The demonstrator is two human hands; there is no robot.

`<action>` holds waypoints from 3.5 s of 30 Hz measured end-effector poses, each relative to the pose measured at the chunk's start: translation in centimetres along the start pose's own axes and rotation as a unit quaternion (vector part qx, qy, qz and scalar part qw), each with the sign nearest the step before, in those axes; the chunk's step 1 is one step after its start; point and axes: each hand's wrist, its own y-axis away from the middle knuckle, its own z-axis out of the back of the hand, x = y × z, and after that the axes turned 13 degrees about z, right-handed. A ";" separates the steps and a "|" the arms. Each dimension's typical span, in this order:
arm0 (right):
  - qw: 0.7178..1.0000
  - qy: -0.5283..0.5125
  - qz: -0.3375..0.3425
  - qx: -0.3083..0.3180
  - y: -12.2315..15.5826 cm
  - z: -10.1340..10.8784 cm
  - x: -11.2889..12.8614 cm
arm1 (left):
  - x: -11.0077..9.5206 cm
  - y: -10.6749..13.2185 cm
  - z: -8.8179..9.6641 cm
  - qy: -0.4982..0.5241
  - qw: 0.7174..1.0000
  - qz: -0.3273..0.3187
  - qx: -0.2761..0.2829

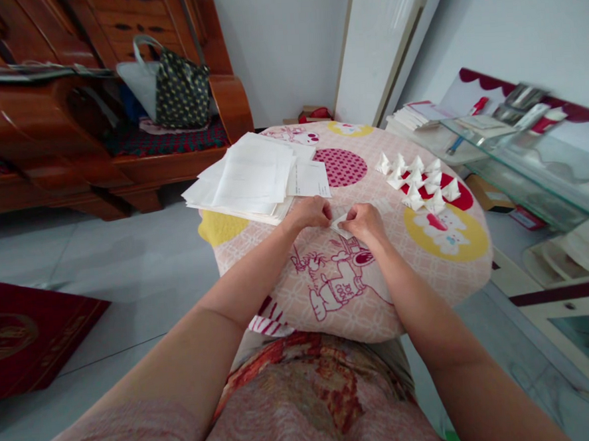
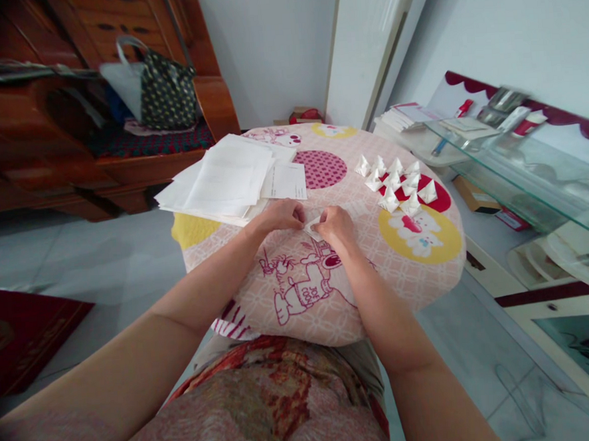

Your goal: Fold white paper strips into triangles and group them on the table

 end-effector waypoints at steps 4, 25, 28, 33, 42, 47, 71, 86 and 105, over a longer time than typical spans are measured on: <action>1.000 -0.006 0.003 -0.004 0.0 -0.2 -0.2 | 1.0 -0.3 0.2 0.099 0.994 -0.023 0.039; 0.993 -0.118 -0.011 0.019 -0.5 0.4 -2.0 | -2.4 0.5 -3.1 -0.007 0.996 -0.048 -0.070; 0.993 -0.109 -0.041 0.028 -0.5 0.6 -2.3 | -2.6 0.6 -3.1 -0.003 0.997 -0.041 -0.071; 0.989 -0.126 -0.072 0.041 -0.3 0.7 -3.0 | -2.9 0.8 -3.0 -0.009 0.997 -0.026 -0.065; 0.970 -0.199 -0.133 0.034 0.6 2.1 -3.7 | -2.9 0.9 -3.0 -0.012 0.997 -0.013 -0.080; 0.956 -0.250 -0.154 0.019 1.2 2.6 -4.6 | -2.3 0.1 -3.4 -0.013 0.996 -0.039 -0.085; 0.869 -0.492 -0.003 -0.055 1.3 1.4 -3.3 | -2.7 1.9 -3.2 0.461 0.883 -0.004 0.082; 0.954 -0.275 0.060 -0.107 1.5 1.9 -3.4 | -2.0 1.1 -2.3 0.184 0.974 -0.117 -0.066; 0.938 0.205 0.276 -0.047 2.3 1.9 -1.0 | -1.7 1.2 -3.2 0.036 0.967 -0.190 -0.166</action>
